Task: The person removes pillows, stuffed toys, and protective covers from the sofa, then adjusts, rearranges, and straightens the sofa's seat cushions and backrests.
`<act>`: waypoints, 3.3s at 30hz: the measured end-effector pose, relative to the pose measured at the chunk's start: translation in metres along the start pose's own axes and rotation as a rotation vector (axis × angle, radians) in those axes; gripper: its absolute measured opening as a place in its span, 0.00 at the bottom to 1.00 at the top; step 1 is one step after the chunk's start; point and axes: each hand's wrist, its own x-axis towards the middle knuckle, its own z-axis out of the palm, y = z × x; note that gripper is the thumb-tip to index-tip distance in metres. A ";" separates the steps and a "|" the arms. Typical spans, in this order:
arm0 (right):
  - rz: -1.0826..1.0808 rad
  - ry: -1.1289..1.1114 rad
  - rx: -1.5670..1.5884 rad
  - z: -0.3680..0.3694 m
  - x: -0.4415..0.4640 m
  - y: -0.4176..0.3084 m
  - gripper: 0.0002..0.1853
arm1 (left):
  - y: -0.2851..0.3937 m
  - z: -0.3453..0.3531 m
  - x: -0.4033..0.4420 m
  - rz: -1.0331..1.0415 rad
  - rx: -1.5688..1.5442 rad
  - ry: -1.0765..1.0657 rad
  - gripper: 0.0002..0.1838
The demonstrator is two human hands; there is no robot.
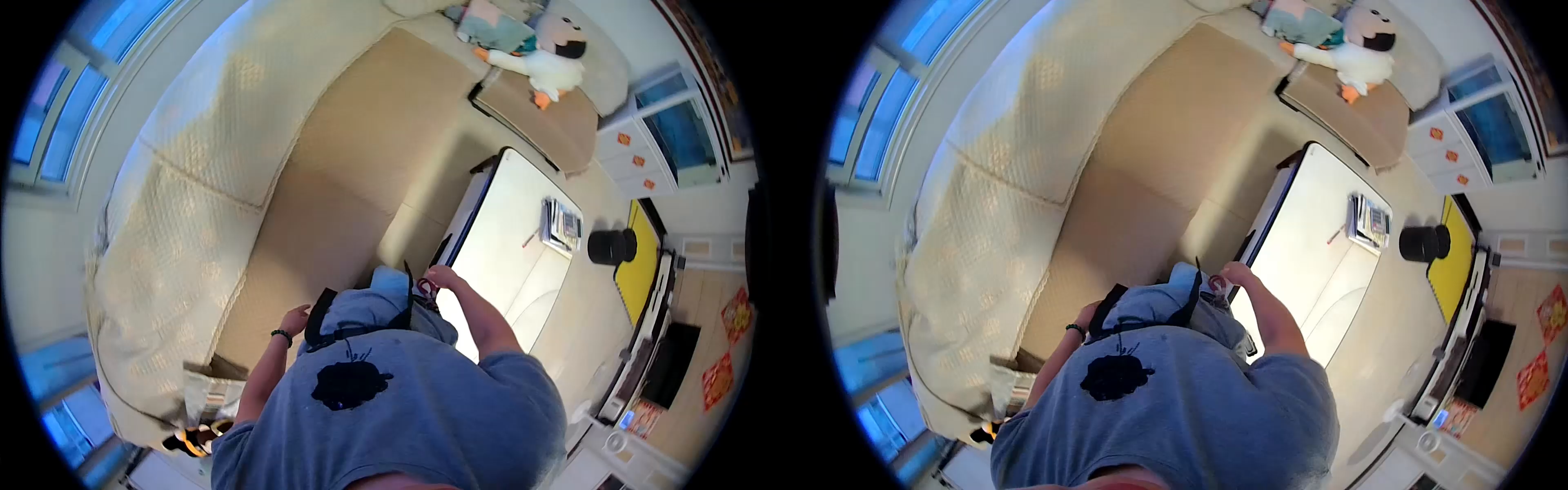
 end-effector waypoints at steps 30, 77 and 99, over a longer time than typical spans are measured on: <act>0.271 -0.420 1.281 -0.147 -0.007 0.222 0.10 | 0.341 -0.028 0.366 0.187 0.095 -0.083 0.25; 0.045 0.221 -0.135 -0.661 0.512 0.352 0.28 | 0.481 0.059 0.503 -0.474 -0.389 0.177 0.22; -0.273 -0.377 -0.807 -0.588 0.549 0.354 0.29 | 0.477 0.049 0.504 -0.603 -0.603 0.346 0.23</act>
